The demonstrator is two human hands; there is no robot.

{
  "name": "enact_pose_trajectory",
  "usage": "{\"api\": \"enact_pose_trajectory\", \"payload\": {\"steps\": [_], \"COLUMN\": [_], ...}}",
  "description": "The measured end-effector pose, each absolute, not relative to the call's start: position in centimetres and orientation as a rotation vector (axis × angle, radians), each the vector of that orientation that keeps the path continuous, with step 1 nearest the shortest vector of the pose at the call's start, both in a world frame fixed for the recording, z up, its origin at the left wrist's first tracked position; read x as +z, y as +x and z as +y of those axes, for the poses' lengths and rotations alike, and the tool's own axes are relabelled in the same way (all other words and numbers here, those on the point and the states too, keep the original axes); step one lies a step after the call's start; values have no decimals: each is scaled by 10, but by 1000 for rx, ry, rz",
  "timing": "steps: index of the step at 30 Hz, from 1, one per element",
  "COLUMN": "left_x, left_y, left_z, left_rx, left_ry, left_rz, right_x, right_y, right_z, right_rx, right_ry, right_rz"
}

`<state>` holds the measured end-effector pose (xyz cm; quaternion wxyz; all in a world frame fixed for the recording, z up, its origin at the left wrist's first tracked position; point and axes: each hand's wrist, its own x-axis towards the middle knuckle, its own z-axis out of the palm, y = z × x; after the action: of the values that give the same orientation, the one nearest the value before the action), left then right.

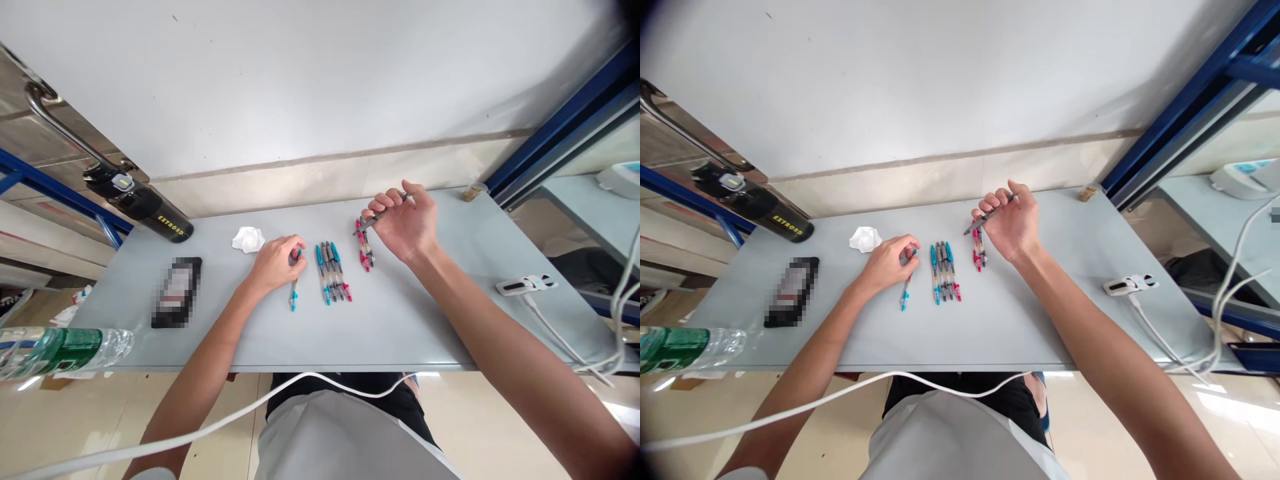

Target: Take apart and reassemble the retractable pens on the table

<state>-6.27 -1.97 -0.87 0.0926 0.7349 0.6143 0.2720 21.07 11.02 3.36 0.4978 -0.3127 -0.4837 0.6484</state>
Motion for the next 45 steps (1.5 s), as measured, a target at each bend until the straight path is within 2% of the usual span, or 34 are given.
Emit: {"api": "enact_pose_trajectory", "payload": {"steps": [9, 13, 19, 23, 28, 30, 34, 45], "left_x": [-5, -1, 6, 5, 3, 4, 8, 5], "left_y": [-63, -63, -62, -62, -63, -63, -63, -64], "left_z": [-21, -21, -20, -21, -18, -17, -16, -14], "left_rx": [878, 1081, 1415, 1525, 1619, 1639, 1681, 1681], "left_ry": [2158, 1976, 1637, 1504, 1376, 1305, 1177, 1120], "left_rz": [1829, 1715, 1481, 1351, 1192, 1176, 1132, 1114], "right_x": [34, 34, 30, 26, 20, 18, 15, 6], "right_y": [201, 200, 199, 202, 217, 223, 228, 225], "right_z": [110, 106, 103, 104, 118, 124, 131, 130], "right_rx": [1727, 1785, 1629, 1377, 588, 397, 332, 138], "right_ry": [-701, -685, -719, -796, -1017, -1135, -1311, -1359], "right_rz": [-1171, -1175, -1392, -1620, -2192, -2372, -2562, -2698]}}
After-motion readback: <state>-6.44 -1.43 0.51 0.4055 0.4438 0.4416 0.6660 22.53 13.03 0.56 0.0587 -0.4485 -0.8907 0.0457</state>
